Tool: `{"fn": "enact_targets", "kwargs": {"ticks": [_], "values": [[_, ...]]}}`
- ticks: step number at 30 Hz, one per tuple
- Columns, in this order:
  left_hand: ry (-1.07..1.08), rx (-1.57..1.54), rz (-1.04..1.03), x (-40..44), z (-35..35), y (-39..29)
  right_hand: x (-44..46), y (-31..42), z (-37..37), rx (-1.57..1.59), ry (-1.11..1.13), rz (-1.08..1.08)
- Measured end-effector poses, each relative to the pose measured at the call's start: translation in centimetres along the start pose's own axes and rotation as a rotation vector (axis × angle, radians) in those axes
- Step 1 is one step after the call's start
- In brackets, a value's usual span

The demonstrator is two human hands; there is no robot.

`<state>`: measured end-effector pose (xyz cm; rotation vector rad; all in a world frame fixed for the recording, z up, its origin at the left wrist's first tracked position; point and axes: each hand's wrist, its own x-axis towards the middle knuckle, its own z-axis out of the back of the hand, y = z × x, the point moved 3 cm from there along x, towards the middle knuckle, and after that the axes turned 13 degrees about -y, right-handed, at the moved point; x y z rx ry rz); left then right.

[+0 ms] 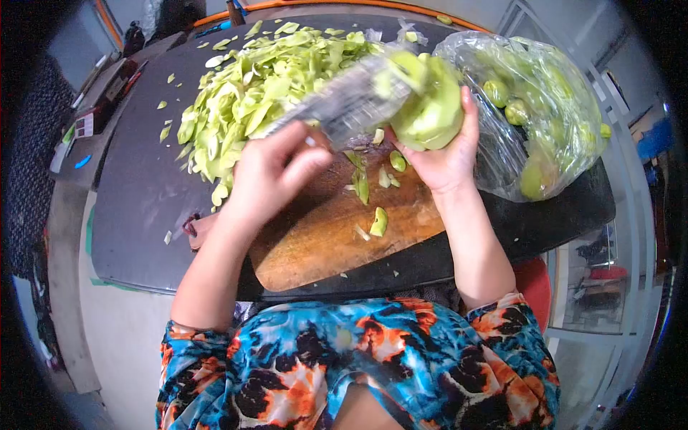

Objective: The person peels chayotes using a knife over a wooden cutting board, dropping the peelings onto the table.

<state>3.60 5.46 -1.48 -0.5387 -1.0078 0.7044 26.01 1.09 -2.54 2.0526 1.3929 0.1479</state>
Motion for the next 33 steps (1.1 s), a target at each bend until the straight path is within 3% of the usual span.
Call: {"fn": "enact_targets", "kwargs": {"ticks": [1, 4, 5, 9, 11, 13, 15, 17, 19, 22, 23, 25, 28, 33], "values": [[0.083, -0.035, -0.066, -0.4, -0.7, -1.1, -0.1, -0.2, 0.0, -0.044, -0.043, -0.044], [0.302, -0.092, -0.322, -1.2, -2.3, -3.2, -0.1, -0.8, 0.3, 0.017, 0.153, -0.271], [0.325, -0.053, -0.384, -1.3, -2.4, -3.7, 0.1, -1.0, 0.3, -0.020, 0.134, -0.200], [0.258, -0.115, -0.264, -1.1, -2.1, -2.2, 1.3, -1.8, 0.5, 0.094, 0.233, -0.250], [0.275, -0.107, -0.052, -0.8, -1.5, -0.9, 1.4, -1.8, 1.1, 0.178, 0.221, -0.231], [0.214, 0.106, 0.060, -0.1, -1.1, 0.3, 0.1, -1.1, 0.3, -0.052, 0.044, -0.145], [-0.015, 0.093, 0.028, 0.5, -0.8, 1.8, 0.8, -0.7, 1.0, -0.077, 0.146, -0.170], [-0.038, 0.029, 0.174, 0.7, -0.3, 2.1, 1.2, -0.4, 1.4, -0.096, 0.175, -0.167], [-0.049, -0.049, 0.153, 0.5, -0.1, 1.2, 1.1, -0.3, 1.4, -0.107, 0.126, -0.134], [0.072, 0.051, -0.123, -0.4, -0.5, -0.9, 0.4, -0.9, 0.7, -0.036, 0.077, -0.149], [0.072, -0.031, -0.230, -0.6, -1.0, -2.1, 1.3, -1.2, 0.6, 0.117, 0.171, -0.119], [0.124, -0.024, -0.401, -0.7, -1.3, -3.8, 0.7, -1.5, 0.3, 0.029, 0.158, -0.175], [0.248, 0.038, -0.384, -1.3, -1.7, -3.3, -0.8, -1.8, -0.5, 0.044, 0.248, -0.274], [0.242, 0.012, -0.446, -1.3, -1.8, -3.4, 0.2, -2.5, 0.5, -0.004, 0.225, -0.238]]}}
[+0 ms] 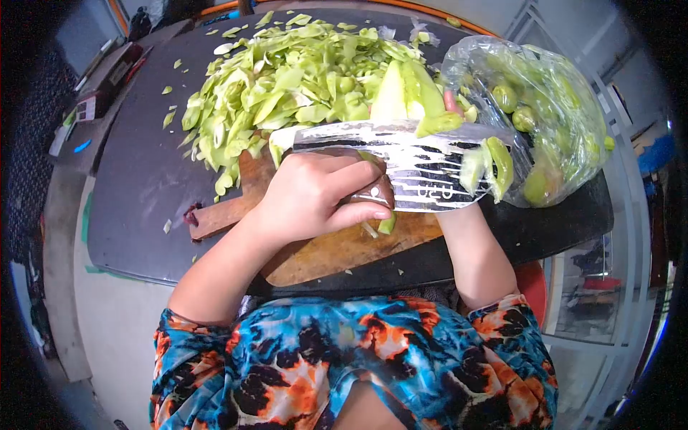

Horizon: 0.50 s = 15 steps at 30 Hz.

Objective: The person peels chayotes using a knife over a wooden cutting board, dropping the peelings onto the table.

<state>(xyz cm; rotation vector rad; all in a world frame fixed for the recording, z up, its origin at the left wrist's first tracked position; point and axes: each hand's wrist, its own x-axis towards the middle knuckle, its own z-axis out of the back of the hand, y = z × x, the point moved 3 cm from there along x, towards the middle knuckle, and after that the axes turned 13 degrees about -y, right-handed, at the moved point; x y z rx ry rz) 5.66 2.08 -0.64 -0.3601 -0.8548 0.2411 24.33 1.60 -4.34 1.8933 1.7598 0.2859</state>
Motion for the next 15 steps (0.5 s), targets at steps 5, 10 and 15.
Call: {"fn": "enact_targets", "kwargs": {"ticks": [5, 10, 15], "values": [[-0.014, 0.113, 0.077, -0.1, 0.1, 0.7, 0.3, 0.5, 0.6, 0.040, 0.030, 0.029], [-0.316, 0.209, 0.525, -1.0, 2.1, 5.8, -0.1, 1.6, 0.7, -0.074, -0.020, 0.137], [-0.487, 0.097, 0.643, -1.0, 3.9, 6.6, -0.4, 1.8, -0.6, -0.094, -0.027, 0.187]]}}
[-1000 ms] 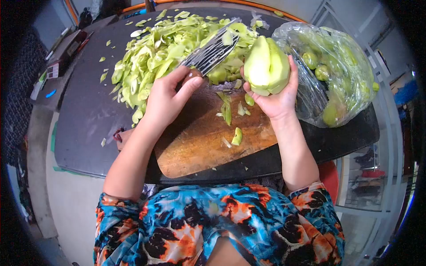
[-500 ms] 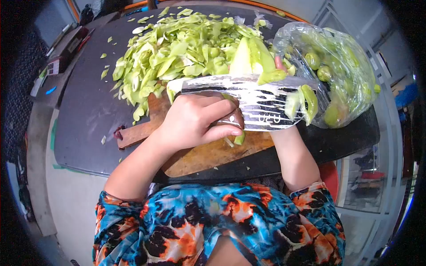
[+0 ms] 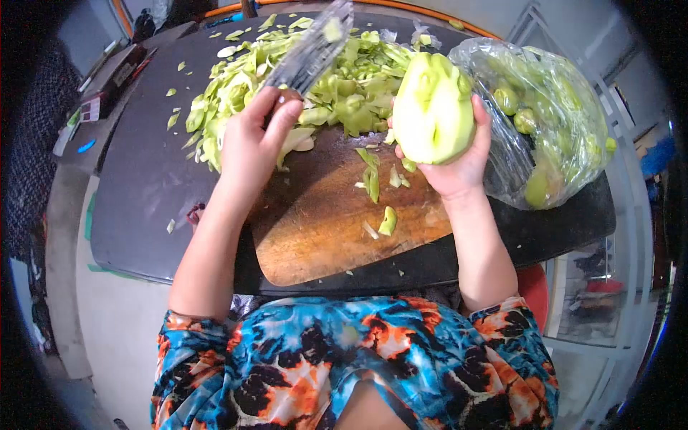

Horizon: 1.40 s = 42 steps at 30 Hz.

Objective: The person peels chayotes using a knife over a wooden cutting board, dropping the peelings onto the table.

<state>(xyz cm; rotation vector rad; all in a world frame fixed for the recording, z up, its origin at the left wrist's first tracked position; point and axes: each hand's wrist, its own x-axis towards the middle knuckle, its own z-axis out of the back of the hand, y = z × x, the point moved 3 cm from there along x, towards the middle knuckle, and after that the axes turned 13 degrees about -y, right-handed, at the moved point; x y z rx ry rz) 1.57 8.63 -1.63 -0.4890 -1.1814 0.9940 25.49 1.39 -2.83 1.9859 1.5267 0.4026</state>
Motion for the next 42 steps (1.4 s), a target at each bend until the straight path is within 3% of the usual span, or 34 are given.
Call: {"fn": "enact_targets", "kwargs": {"ticks": [3, 5, 7, 8, 9, 12, 15, 16, 19, 24, 25, 27, 28, 29, 31, 34, 37, 39, 42], "values": [[0.141, -0.109, -0.159, -1.5, -1.0, -1.7, 0.4, 0.1, 0.9, -0.003, -0.024, -0.001], [0.361, -0.021, -0.220, -2.5, -1.1, -2.9, 0.4, -0.1, 1.0, 0.031, -0.029, -0.012], [0.410, -0.046, -0.362, -3.4, -1.5, -3.9, 0.3, -0.5, 1.0, 0.103, -0.031, -0.024], [0.446, -0.056, -0.423, -3.7, -1.7, -4.1, 1.1, -0.7, 1.7, 0.139, 0.180, -0.009], [0.482, -0.067, -0.484, -3.9, -1.9, -4.3, 1.6, -0.9, 2.1, 0.114, -0.058, -0.108], [0.487, -0.055, -0.515, -4.2, -1.9, -4.8, 1.5, -1.5, 2.4, 0.241, 0.198, -0.300], [0.459, -0.051, -0.510, -4.1, -1.8, -4.7, 2.0, -2.6, 3.4, 0.076, 0.152, -0.129], [0.435, -0.038, -0.517, -4.0, -1.8, -4.8, 1.9, -2.6, 3.2, 0.203, 0.310, -0.217], [0.372, -0.038, -0.518, -3.7, -1.5, -4.8, 0.9, -2.5, 2.3, 0.101, 0.175, -0.061], [0.310, -0.096, -0.598, -4.0, -1.0, -5.3, 0.7, -2.5, 1.8, 0.152, 0.292, -0.175], [0.280, -0.077, -0.624, -4.1, -0.9, -5.4, 0.8, -2.6, 2.0, 0.094, 0.143, -0.125], [0.112, -0.150, -0.359, -3.9, -0.9, -4.4, 0.3, -2.1, 1.2, 0.093, 0.082, -0.140], [0.109, -0.142, -0.127, -3.4, -0.9, -3.4, 0.2, -1.9, 0.7, 0.034, -0.016, -0.138], [0.050, -0.150, -0.098, -2.8, -0.6, -3.4, 0.3, -1.6, 1.1, -0.027, 0.094, -0.183], [0.052, -0.139, -0.126, -2.2, -0.4, -2.3, 0.7, -1.4, 1.4, -0.045, 0.152, -0.220], [0.228, -0.121, -0.257, -2.9, -0.4, -3.9, 0.5, -1.6, 0.9, 0.053, 0.044, -0.247], [0.388, -0.071, -0.485, -3.9, -1.1, -5.0, 1.7, -2.6, 2.4, 0.048, 0.054, -0.093], [0.450, -0.077, -0.503, -4.2, -1.4, -5.3, 1.6, -2.9, 3.0, 0.245, 0.301, -0.269], [0.440, -0.066, -0.539, -4.4, -1.6, -5.2, 1.5, -3.1, 3.1, 0.291, 0.377, -0.369]]}}
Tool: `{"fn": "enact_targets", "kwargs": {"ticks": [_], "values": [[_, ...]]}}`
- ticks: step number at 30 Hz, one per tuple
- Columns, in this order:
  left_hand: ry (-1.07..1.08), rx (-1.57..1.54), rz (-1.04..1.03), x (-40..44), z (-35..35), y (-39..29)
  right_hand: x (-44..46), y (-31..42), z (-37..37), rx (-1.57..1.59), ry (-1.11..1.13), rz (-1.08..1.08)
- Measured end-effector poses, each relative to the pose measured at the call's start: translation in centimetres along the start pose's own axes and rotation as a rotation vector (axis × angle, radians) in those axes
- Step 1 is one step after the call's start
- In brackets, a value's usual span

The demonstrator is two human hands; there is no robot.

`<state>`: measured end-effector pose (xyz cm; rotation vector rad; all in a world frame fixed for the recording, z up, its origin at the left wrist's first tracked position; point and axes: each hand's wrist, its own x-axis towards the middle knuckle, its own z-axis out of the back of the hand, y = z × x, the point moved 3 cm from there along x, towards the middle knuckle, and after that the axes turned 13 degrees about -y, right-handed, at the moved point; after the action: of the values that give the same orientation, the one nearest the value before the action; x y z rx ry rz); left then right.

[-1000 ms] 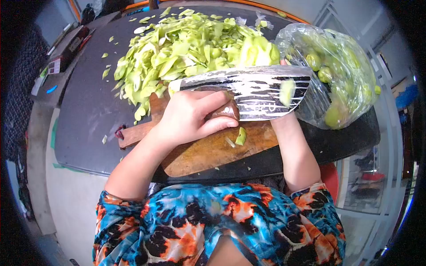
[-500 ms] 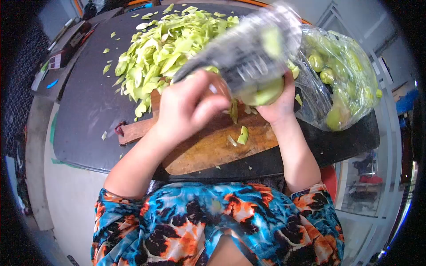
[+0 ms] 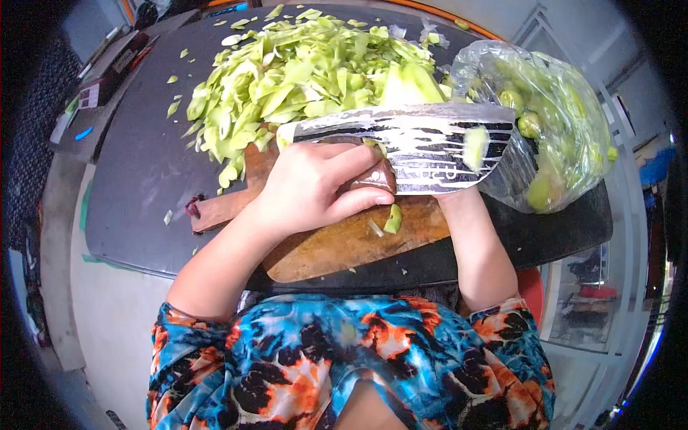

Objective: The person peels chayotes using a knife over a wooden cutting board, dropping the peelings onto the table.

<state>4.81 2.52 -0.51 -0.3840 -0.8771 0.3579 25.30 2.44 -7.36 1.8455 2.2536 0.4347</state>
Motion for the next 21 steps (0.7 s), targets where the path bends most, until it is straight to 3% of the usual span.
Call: {"fn": "enact_targets", "kwargs": {"ticks": [2, 5, 6, 9, 16, 19, 21], "values": [[-0.003, 0.012, -0.019, 0.0, 0.0, 0.0, 0.0, -0.2, 0.0, 0.001, 0.093, 0.007], [-0.024, 0.043, -0.065, 0.0, 0.1, -0.2, -0.3, -0.6, -0.7, -0.330, 0.019, 0.185], [-0.028, 0.057, -0.081, 0.0, 0.2, -0.4, -0.9, -0.6, -1.2, -0.600, -0.120, 0.316], [-0.064, 0.066, -0.119, 0.1, 0.4, -0.6, -0.5, -0.9, -1.2, -0.017, 0.093, 0.078], [-0.058, 0.056, -0.115, 0.0, 0.1, -0.3, -0.4, -0.5, -0.8, 0.041, 0.075, 0.038], [0.018, 0.138, 0.005, 0.1, 0.5, 0.4, -0.2, 0.1, -1.0, -0.058, -0.092, 0.166], [-0.075, 0.157, 0.163, -0.2, 1.1, 2.5, -1.0, 0.2, -1.8, -0.260, -0.118, 0.235]]}}
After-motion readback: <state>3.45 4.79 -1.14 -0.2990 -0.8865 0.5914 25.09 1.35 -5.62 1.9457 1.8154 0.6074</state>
